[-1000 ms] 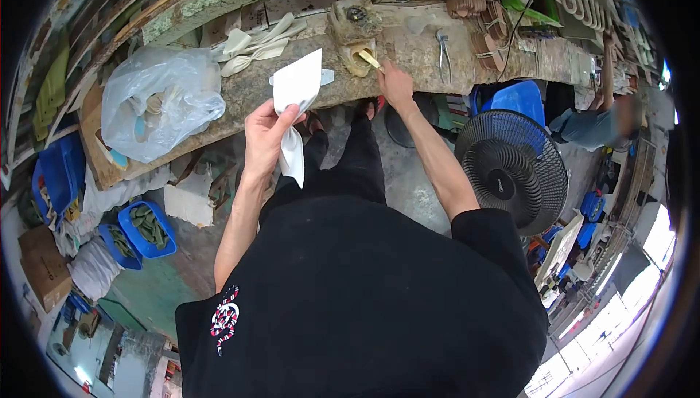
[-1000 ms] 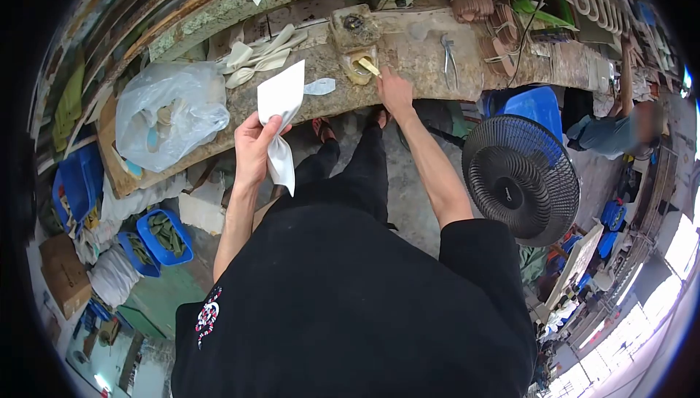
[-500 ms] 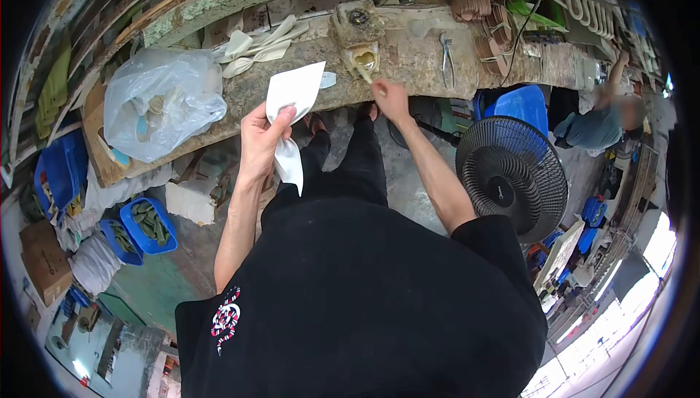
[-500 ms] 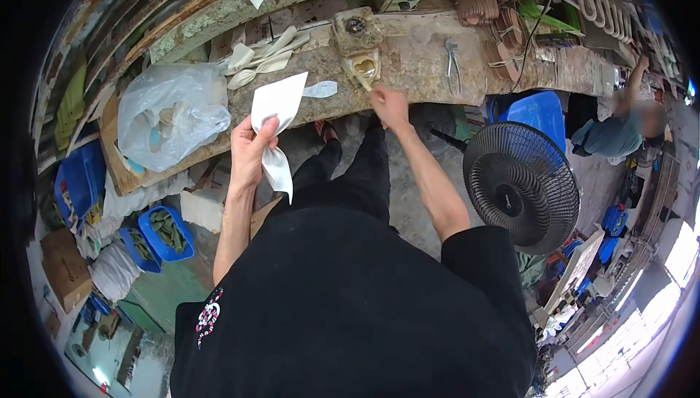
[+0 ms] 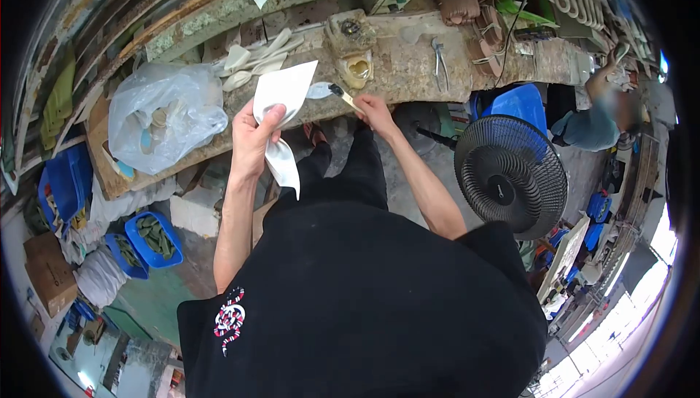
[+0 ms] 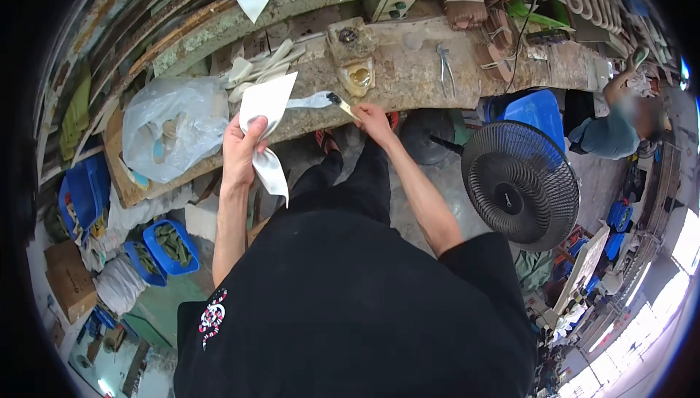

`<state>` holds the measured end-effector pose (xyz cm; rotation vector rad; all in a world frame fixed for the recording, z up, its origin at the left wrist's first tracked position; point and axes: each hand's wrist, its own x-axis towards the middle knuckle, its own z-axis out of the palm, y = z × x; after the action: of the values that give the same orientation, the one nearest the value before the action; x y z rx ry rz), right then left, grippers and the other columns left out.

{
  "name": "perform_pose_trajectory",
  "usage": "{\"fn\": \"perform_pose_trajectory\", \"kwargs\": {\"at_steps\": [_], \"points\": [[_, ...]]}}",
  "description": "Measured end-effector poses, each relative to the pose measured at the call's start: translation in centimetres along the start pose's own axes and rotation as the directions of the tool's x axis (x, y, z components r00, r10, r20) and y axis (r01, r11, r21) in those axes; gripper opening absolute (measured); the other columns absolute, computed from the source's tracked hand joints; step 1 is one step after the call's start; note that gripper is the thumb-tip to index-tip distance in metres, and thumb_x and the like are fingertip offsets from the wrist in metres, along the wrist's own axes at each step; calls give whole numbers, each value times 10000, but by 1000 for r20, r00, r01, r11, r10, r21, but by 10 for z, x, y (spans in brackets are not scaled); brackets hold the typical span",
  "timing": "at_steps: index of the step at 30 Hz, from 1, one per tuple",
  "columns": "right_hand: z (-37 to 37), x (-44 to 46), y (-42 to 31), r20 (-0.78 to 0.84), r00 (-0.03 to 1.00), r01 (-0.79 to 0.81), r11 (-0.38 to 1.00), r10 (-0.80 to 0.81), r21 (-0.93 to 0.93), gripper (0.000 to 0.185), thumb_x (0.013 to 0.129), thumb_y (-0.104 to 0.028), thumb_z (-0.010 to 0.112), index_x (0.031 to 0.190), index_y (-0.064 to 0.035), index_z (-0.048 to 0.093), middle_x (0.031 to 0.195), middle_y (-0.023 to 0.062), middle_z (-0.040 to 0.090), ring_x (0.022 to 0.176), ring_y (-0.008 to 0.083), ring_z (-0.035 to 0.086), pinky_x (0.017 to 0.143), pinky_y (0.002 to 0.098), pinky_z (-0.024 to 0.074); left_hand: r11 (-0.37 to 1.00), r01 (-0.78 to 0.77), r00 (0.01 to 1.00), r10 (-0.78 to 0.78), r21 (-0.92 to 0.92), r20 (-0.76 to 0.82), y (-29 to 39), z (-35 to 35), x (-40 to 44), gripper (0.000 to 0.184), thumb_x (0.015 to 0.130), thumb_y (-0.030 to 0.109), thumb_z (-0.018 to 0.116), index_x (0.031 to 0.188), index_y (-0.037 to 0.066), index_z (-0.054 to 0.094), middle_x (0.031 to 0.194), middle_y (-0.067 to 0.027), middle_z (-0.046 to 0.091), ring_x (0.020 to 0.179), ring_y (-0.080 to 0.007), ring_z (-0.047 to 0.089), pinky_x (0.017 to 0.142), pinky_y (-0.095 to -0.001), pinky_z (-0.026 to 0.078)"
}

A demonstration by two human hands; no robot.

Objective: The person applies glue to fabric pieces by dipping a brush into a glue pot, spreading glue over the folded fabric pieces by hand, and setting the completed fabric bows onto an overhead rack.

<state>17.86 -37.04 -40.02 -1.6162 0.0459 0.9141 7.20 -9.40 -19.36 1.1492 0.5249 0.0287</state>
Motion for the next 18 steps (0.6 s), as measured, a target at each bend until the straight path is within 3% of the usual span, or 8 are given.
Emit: {"fn": "perform_pose_trajectory", "kwargs": {"at_steps": [2, 4, 6, 9, 10, 13, 15, 18], "points": [[1, -23, -32, 22, 999, -33, 868, 26, 496, 222, 1036, -268, 554, 1046, -69, 652, 685, -8, 548, 508, 46, 397, 458, 200, 269, 1000, 21, 997, -19, -19, 75, 3, -5, -1, 194, 951, 201, 729, 1046, 35, 693, 825, 34, 638, 604, -26, 453, 546, -200, 358], [-14, -35, -62, 74, 988, 60, 771, -137, 634, 267, 1065, -269, 507, 1157, -47, 622, 689, 1, 522, 479, 37, 326, 436, 204, 226, 991, 56, 985, -35, -121, 169, 5, -6, 2, 184, 959, 201, 721, 1036, 36, 693, 819, 41, 628, 612, -28, 441, 556, -200, 350], [-25, -62, -115, 70, 976, 136, 823, -208, 551, 243, 1071, -250, 505, 1118, -39, 615, 701, 0, 544, 496, 33, 348, 459, 190, 253, 993, 62, 970, -37, -98, 239, 11, 1, 5, 196, 972, 207, 708, 1058, 31, 696, 796, 57, 595, 617, -30, 420, 558, -202, 338], [-33, -95, -175, 7, 948, 302, 907, -318, 292, 188, 1051, -219, 552, 1042, -57, 647, 777, 18, 636, 545, 27, 414, 499, 179, 299, 999, 29, 953, -40, 41, 300, 7, 8, 13, 218, 984, 220, 696, 1082, 25, 706, 769, 73, 573, 627, -20, 407, 562, -201, 331], [-35, -108, -194, 16, 936, 347, 927, -353, 140, 204, 1034, -203, 588, 1130, -39, 664, 777, 22, 652, 602, 33, 494, 535, 170, 338, 995, 10, 950, -39, 96, 310, 7, 12, 14, 219, 986, 221, 694, 1084, 26, 710, 763, 76, 571, 628, -16, 407, 562, -202, 332], [-5, -146, -250, 29, 846, 526, 823, -533, -215, 290, 981, -81, 633, 1265, -35, 670, 770, 17, 638, 649, 67, 519, 583, 225, 404, 969, -45, 935, -45, 241, 352, 8, 18, 17, 245, 998, 215, 679, 1131, 13, 716, 800, 72, 612, 679, 0, 459, 587, -198, 364], [5, -149, -265, 194, 566, 747, 400, -801, -531, 241, 944, -72, 674, 1177, -61, 739, 753, 28, 636, 623, 97, 525, 568, 254, 414, 965, -78, 928, -22, 251, 373, 21, 29, 13, 258, 1001, 181, 657, 1166, -13, 698, 862, 48, 665, 748, -5, 515, 642, -208, 417], [6, -133, -274, 350, 611, 624, 161, -710, -764, 263, 914, -127, 723, 1172, -125, 769, 728, 34, 647, 587, 152, 555, 522, 290, 417, 921, -130, 901, -44, 366, 432, 33, 33, 12, 259, 999, 139, 629, 1187, -32, 681, 911, 27, 692, 817, -29, 556, 712, -239, 465]]}}
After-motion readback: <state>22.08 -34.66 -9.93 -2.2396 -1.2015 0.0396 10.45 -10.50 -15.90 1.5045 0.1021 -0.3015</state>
